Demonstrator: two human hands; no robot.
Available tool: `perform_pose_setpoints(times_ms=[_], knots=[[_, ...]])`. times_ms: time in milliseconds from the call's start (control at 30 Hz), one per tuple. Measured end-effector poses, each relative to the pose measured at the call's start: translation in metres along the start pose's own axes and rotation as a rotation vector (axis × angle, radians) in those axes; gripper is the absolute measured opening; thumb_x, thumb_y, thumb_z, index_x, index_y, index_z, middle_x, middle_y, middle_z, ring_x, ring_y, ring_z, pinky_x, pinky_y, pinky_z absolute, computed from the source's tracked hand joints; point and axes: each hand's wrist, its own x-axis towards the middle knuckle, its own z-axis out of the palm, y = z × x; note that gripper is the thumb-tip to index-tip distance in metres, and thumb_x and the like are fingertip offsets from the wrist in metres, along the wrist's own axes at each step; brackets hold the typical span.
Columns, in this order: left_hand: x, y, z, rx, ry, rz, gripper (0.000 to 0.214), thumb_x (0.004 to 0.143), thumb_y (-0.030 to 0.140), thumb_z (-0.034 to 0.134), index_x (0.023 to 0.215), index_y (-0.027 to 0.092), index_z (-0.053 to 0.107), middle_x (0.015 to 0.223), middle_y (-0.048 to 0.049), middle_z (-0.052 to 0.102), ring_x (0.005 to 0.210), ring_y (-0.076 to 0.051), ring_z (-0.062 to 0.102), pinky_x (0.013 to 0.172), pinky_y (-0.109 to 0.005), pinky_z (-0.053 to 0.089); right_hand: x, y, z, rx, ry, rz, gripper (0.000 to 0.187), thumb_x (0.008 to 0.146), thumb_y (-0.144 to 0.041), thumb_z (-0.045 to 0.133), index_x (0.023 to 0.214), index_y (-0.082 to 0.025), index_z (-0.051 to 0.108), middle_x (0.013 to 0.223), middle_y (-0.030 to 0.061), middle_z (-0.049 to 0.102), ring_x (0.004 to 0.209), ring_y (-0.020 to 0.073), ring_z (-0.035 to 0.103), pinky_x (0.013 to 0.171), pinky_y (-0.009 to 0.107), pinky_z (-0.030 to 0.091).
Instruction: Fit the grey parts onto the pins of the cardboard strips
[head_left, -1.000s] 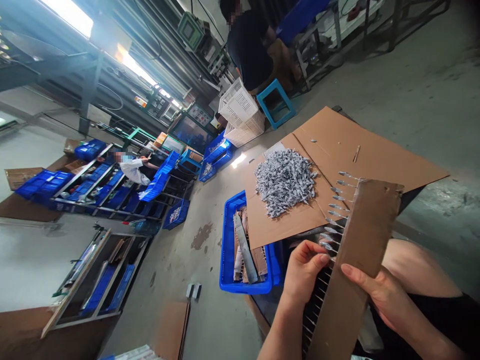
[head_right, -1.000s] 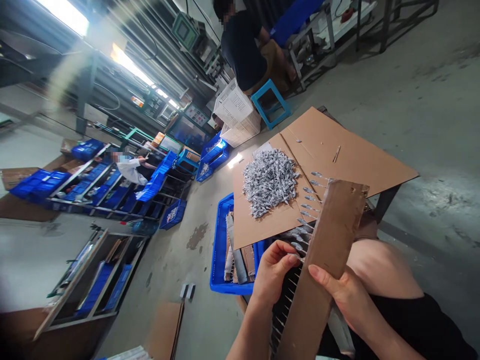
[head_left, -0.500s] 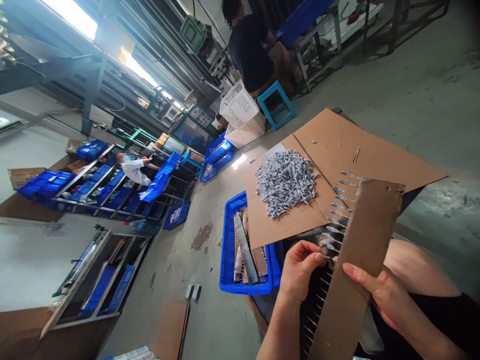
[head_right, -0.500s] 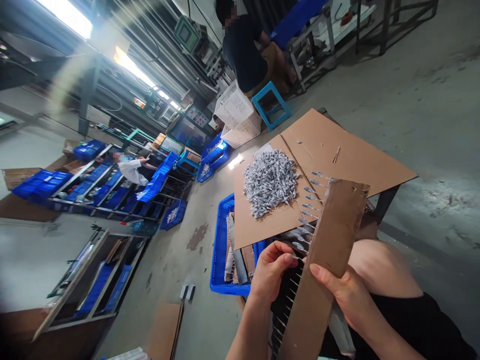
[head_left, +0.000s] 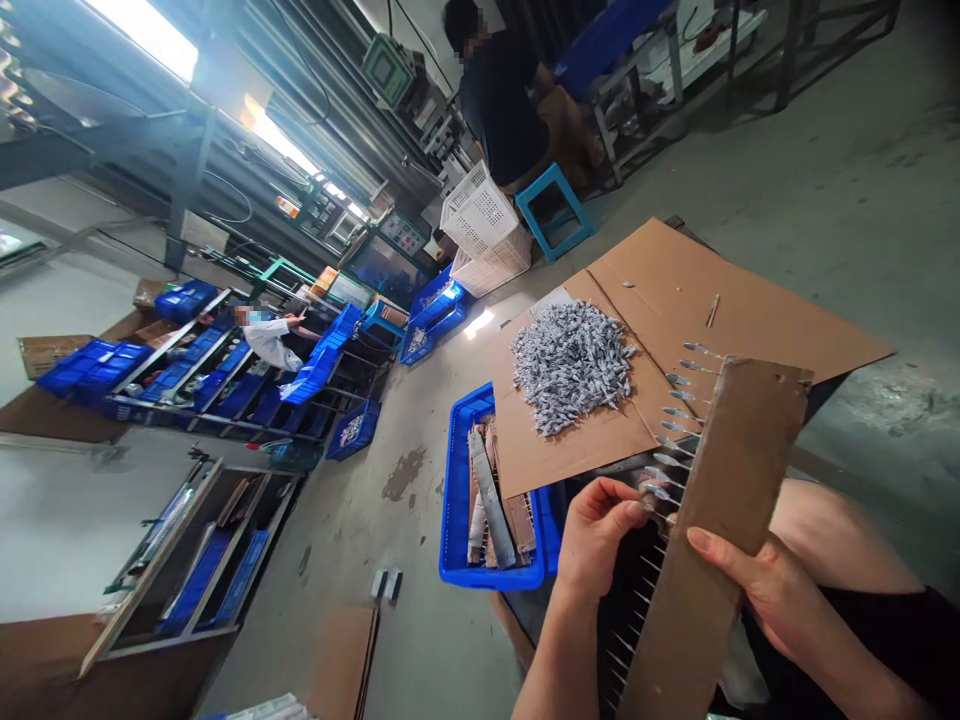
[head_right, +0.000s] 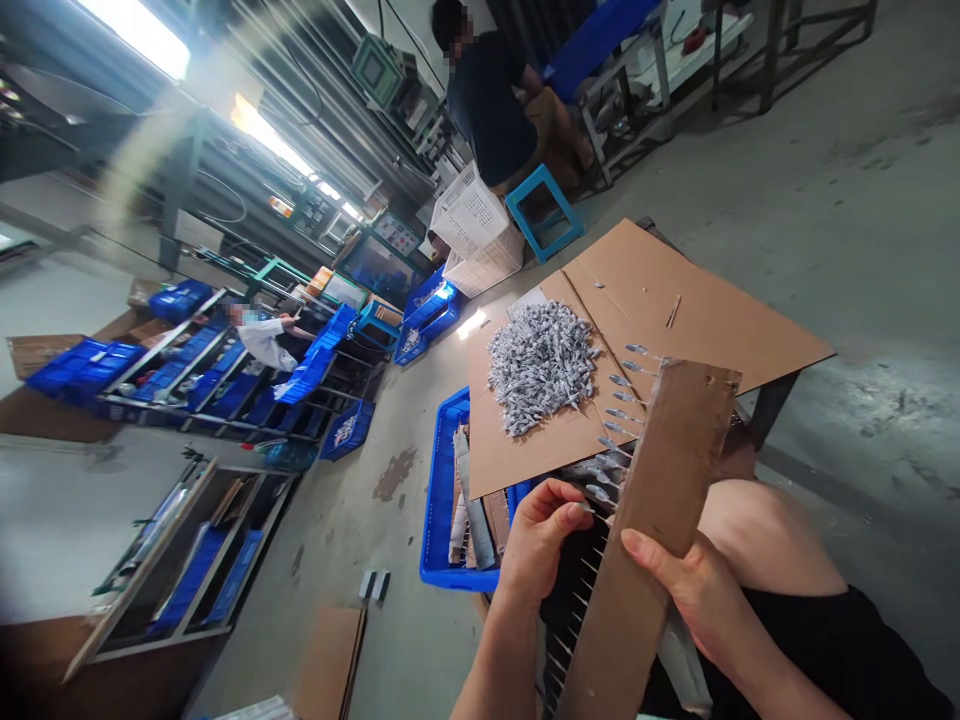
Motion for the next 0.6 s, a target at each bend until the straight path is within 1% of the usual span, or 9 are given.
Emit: perform_pose_setpoints(times_ms=[133,267,400,500,600], knots=[[0.0,0.0,-0.002,0.02,-0.001,-0.013,0.031,0.062,0.034,0.083,0.076,0.013,0.065,0.069,-0.0005,0.064,0.063,-0.011,0.055,0.067,-0.023,0.044,0.0,0.0,0.0,-0.029,0.0,-0.008,0.023,0.069,-0.042,0.076,0.08,-0.023,0.075,0.076,0.005,0.08,0.071,0.0319,0.073,0.063,0.038,0.06],[0.0,0.0,-0.002,0.022,-0.006,-0.022,0.029,0.063,0.032,0.083,0.076,0.013,0.065,0.069,0.0001,0.064,0.063,-0.01,0.056,0.068,-0.022,0.043,0.001,0.0,0.0,-0.055,0.0,-0.013,0.023,0.069,-0.045,0.075,0.08,-0.024,0.076,0.076,0.0051,0.08,0.071,0.0323,0.073,0.063,0.039,0.061],[0.001,-0.001,0.002,-0.022,-0.011,-0.035,0.034,0.059,0.032,0.085,0.078,0.013,0.064,0.069,0.0,0.064,0.061,-0.01,0.056,0.065,-0.022,0.044,0.002,0.002,-0.002,-0.071,-0.019,-0.024,0.024,0.071,-0.046,0.074,0.081,-0.024,0.076,0.078,0.0053,0.08,0.075,0.0332,0.073,0.065,0.04,0.06],[0.001,-0.002,0.005,-0.059,-0.026,-0.055,0.036,0.059,0.034,0.086,0.075,0.013,0.061,0.066,0.0001,0.063,0.059,-0.01,0.056,0.063,-0.023,0.045,0.003,0.005,-0.002,-0.068,-0.017,-0.053,0.026,0.071,-0.046,0.074,0.083,-0.024,0.076,0.081,0.0057,0.08,0.079,0.0326,0.073,0.067,0.038,0.06],[-0.001,-0.002,0.009,-0.085,-0.023,-0.066,0.036,0.058,0.034,0.086,0.072,0.013,0.06,0.062,0.001,0.062,0.056,-0.01,0.056,0.063,-0.023,0.046,0.004,0.006,-0.001,-0.044,0.006,-0.058,0.026,0.068,-0.045,0.076,0.08,-0.022,0.077,0.078,0.0063,0.08,0.075,0.0327,0.073,0.065,0.038,0.06]])
